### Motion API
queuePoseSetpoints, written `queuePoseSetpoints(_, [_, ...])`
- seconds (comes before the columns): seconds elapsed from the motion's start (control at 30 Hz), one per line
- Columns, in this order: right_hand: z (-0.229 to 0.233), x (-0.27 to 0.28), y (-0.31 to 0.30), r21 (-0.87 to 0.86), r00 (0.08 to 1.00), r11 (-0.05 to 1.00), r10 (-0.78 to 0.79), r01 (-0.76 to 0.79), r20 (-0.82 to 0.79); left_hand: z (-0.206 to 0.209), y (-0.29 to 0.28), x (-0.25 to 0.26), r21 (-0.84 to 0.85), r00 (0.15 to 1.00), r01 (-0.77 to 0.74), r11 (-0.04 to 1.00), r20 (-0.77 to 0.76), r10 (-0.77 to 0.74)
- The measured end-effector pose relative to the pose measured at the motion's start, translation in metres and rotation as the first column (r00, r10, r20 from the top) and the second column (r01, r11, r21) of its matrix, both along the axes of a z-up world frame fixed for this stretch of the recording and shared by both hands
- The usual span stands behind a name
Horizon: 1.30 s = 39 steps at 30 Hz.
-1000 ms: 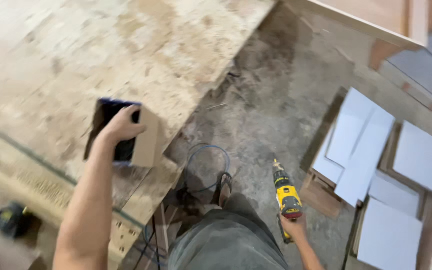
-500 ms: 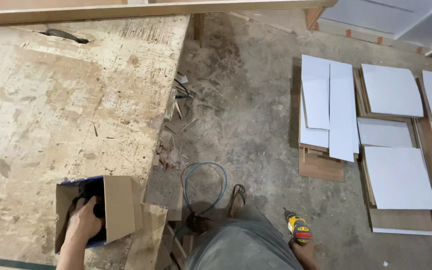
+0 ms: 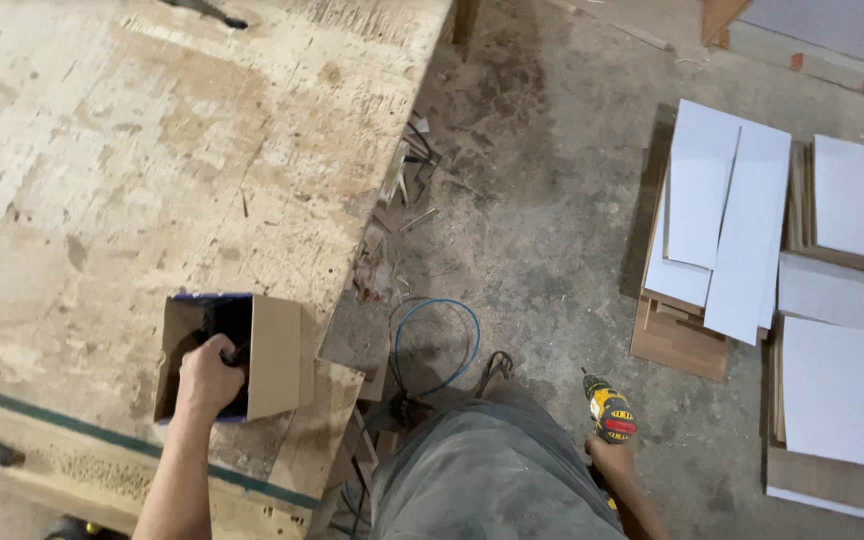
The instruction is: The person drills holes into wood panels using a power drill.
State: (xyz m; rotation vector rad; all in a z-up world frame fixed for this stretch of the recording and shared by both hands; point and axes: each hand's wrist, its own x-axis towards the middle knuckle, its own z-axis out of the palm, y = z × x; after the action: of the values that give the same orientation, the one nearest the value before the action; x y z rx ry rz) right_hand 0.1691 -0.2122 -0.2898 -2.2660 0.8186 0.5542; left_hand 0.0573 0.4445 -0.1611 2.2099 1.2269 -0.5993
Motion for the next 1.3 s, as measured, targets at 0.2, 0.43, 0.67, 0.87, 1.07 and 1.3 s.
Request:
queuePoseSetpoints(0.2, [-0.002, 0.023, 0.021, -0.049, 0.984, 0.998, -0.046, 0.038, -0.172, 0.022, 0.002, -0.049, 0.051, 0.911, -0.167, 0.985, 0.389, 0.134])
queuePoseSetpoints(0.43, [-0.056, 0.053, 0.007, -0.075, 0.993, 0.99, 0.117, -0.119, -0.032, 0.076, -0.002, -0.054, -0.578, 0.511, -0.368, 0.728, 0.529, 0.678])
queuePoseSetpoints(0.67, [-0.043, 0.046, 0.033, -0.027, 0.993, 0.996, 0.087, -0.085, 0.074, -0.003, 0.008, -0.037, -0.089, 0.933, -0.133, 0.987, 0.326, 0.155])
queuePoseSetpoints(0.87, [-0.051, 0.042, 0.031, -0.01, 0.993, 0.999, 0.053, -0.052, 0.109, -0.039, 0.008, -0.037, 0.112, 0.956, 0.224, 0.968, 0.17, -0.24])
queuePoseSetpoints(1.07, [-0.03, 0.032, 0.048, -0.014, 0.984, 0.989, 0.147, -0.146, 0.104, -0.049, 0.007, -0.023, 0.11, 0.945, 0.308, 0.945, 0.081, -0.318])
queuePoseSetpoints(1.3, [-0.043, 0.035, 0.026, -0.177, 0.939, 0.923, 0.328, -0.342, -0.103, -0.059, 0.02, -0.028, 0.099, 0.923, 0.329, 0.939, 0.175, -0.342])
